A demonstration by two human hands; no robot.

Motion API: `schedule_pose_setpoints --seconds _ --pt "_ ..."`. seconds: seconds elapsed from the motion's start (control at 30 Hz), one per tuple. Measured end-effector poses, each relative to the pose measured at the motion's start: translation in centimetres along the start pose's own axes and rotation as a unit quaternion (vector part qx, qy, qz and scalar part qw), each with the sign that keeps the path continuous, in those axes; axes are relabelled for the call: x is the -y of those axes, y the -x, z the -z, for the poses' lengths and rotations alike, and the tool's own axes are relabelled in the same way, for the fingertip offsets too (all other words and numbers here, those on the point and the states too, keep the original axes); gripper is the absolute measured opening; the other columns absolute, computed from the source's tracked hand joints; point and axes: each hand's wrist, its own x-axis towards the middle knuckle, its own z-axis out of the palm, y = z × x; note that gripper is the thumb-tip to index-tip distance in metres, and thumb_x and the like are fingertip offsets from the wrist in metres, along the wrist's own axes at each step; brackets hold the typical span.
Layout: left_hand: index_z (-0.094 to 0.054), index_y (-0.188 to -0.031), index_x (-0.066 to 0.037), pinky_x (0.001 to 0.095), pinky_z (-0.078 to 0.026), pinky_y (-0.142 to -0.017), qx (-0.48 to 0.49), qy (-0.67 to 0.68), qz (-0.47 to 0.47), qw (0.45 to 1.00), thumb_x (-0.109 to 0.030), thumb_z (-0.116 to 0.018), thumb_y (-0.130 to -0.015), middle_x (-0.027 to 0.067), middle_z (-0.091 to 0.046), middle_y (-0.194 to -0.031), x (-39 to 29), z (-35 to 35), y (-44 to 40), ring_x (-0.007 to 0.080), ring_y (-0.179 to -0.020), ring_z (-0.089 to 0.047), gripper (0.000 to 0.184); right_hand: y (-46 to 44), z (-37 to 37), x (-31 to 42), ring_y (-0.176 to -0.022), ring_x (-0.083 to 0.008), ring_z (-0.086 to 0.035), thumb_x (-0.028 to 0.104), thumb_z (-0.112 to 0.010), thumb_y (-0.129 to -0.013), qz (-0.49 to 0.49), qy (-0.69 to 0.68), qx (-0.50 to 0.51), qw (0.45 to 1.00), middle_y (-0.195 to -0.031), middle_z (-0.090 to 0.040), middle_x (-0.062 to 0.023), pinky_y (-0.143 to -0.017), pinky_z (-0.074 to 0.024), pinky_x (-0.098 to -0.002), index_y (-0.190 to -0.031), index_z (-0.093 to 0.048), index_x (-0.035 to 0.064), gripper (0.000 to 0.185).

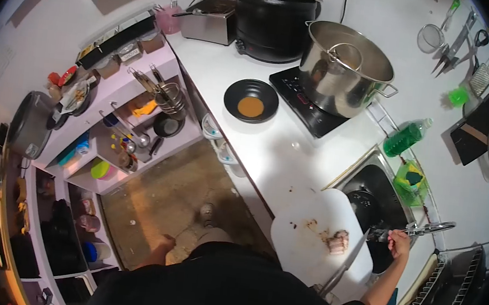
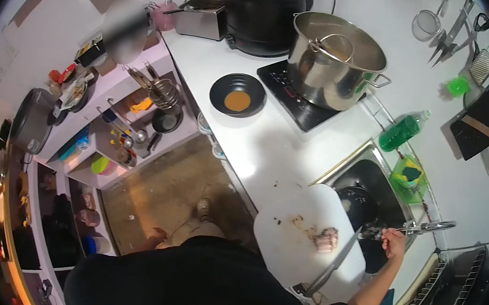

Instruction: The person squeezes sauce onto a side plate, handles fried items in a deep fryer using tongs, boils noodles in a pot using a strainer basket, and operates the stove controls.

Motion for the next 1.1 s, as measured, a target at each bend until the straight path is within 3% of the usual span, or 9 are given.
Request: schedule_pose_setpoints --seconds 0.3,0.43,0.53,0.73,0.87,0.93,1.03,1.07,1.1 --pt "-0.063 -0.089 -0.001 0.0310 -0.049 -0.066 0.074 0.026 -0.041 0.996 -0.019 -0.056 -0.078 0.0084 -0.065 -0.082 -6.6 0.3 1.8 0.0157 -0.072 -0.062 0.022 1.4 -0.7 1.6 -0.041 -0.0073 -0.038 0.024 -0.061 -0.078 0.179 0.056 -0.042 0.981 -0.051 -0.045 0.0027 -0.037 -0.0255 -0.0234 -0.063 -0.054 0.0107 0.022" --pt "-0.061 -0.086 0.000 0.0332 -0.049 -0.065 0.091 0.044 -0.154 0.983 -0.019 -0.057 -0.078 0.0096 -0.064 -0.080 -11.4 1.4 5.0 0.0182 -0.071 -0.061 0.021 -1.6 3.4 -1.4 -0.053 -0.0186 -0.058 0.026 -0.068 -0.069 0.102 0.275 -0.364 0.884 -0.059 -0.061 -0.0058 -0.056 -0.0478 -0.0321 -0.064 -0.064 0.0072 0.020" --pt "-0.060 -0.088 0.000 0.0333 -0.049 -0.065 0.094 0.019 -0.134 0.986 -0.019 -0.055 -0.079 0.0098 -0.063 -0.081 -10.9 1.5 6.2 0.0183 -0.072 -0.061 0.021 -5.2 6.3 -3.2 -0.068 -0.0212 -0.064 0.027 -0.069 -0.066 0.083 0.341 -0.454 0.819 -0.076 -0.066 -0.0096 -0.062 -0.0493 -0.0326 -0.074 -0.067 0.0074 0.021" --pt "-0.058 -0.092 0.000 0.0334 -0.049 -0.065 0.069 -0.028 -0.101 0.992 -0.018 -0.051 -0.081 0.0101 -0.062 -0.082 -11.2 3.9 7.3 0.0185 -0.072 -0.060 0.022 -18.1 7.2 -6.9 -0.082 -0.0342 -0.061 0.023 -0.058 -0.072 0.086 0.307 -0.443 0.838 -0.080 -0.063 -0.0214 -0.073 -0.0478 -0.0417 -0.077 -0.065 0.0007 0.024" --pt "-0.057 -0.094 0.001 0.0335 -0.049 -0.065 0.078 -0.051 -0.086 0.992 -0.018 -0.049 -0.082 0.0104 -0.061 -0.083 -10.6 3.2 7.2 0.0186 -0.073 -0.059 0.023 -15.0 5.0 -3.6 -0.084 -0.0341 -0.061 0.021 -0.060 -0.073 0.005 0.525 -0.262 0.810 -0.088 -0.063 -0.0209 -0.070 -0.0482 -0.0398 -0.087 -0.063 -0.0015 0.027" --pt "-0.057 -0.095 0.001 0.0336 -0.049 -0.065 0.090 -0.059 -0.073 0.991 -0.018 -0.048 -0.083 0.0105 -0.061 -0.083 -10.2 2.6 6.9 0.0187 -0.073 -0.059 0.024 -12.7 5.0 -3.9 -0.083 -0.0300 -0.062 0.026 -0.066 -0.070 0.148 0.035 -0.196 0.969 -0.088 -0.064 -0.0171 -0.072 -0.0478 -0.0380 -0.085 -0.063 -0.0003 0.030" --pt "-0.056 -0.097 0.001 0.0336 -0.048 -0.065 0.107 -0.071 -0.067 0.989 -0.018 -0.046 -0.084 0.0107 -0.060 -0.083 -9.6 2.1 6.2 0.0188 -0.074 -0.059 0.025 -3.3 2.2 -0.5 -0.082 -0.0251 -0.062 0.031 -0.070 -0.066 0.074 -0.103 -0.153 0.980 -0.082 -0.065 -0.0121 -0.074 -0.0469 -0.0380 -0.082 -0.065 0.0046 0.031" --pt "-0.056 -0.098 0.001 0.0337 -0.048 -0.065 0.116 -0.076 -0.068 0.988 -0.018 -0.045 -0.084 0.0107 -0.060 -0.084 -9.6 1.9 6.0 0.0188 -0.074 -0.059 0.025 -2.0 2.5 -1.8 -0.088 -0.0237 -0.060 0.035 -0.072 -0.064 0.095 0.271 -0.169 0.943 -0.086 -0.065 -0.0094 -0.074 -0.0455 -0.0433 -0.084 -0.066 0.0100 0.032" --pt "-0.055 -0.098 0.001 0.0337 -0.048 -0.065 0.121 -0.079 -0.070 0.987 -0.018 -0.044 -0.085 0.0108 -0.060 -0.084 -9.8 1.8 5.7 0.0189 -0.074 -0.059 0.025 0.3 3.9 -3.0 -0.099 -0.0266 -0.056 0.039 -0.071 -0.066 0.015 0.607 -0.197 0.769 -0.097 -0.063 -0.0093 -0.076 -0.0444 -0.0478 -0.091 -0.067 0.0141 0.036"
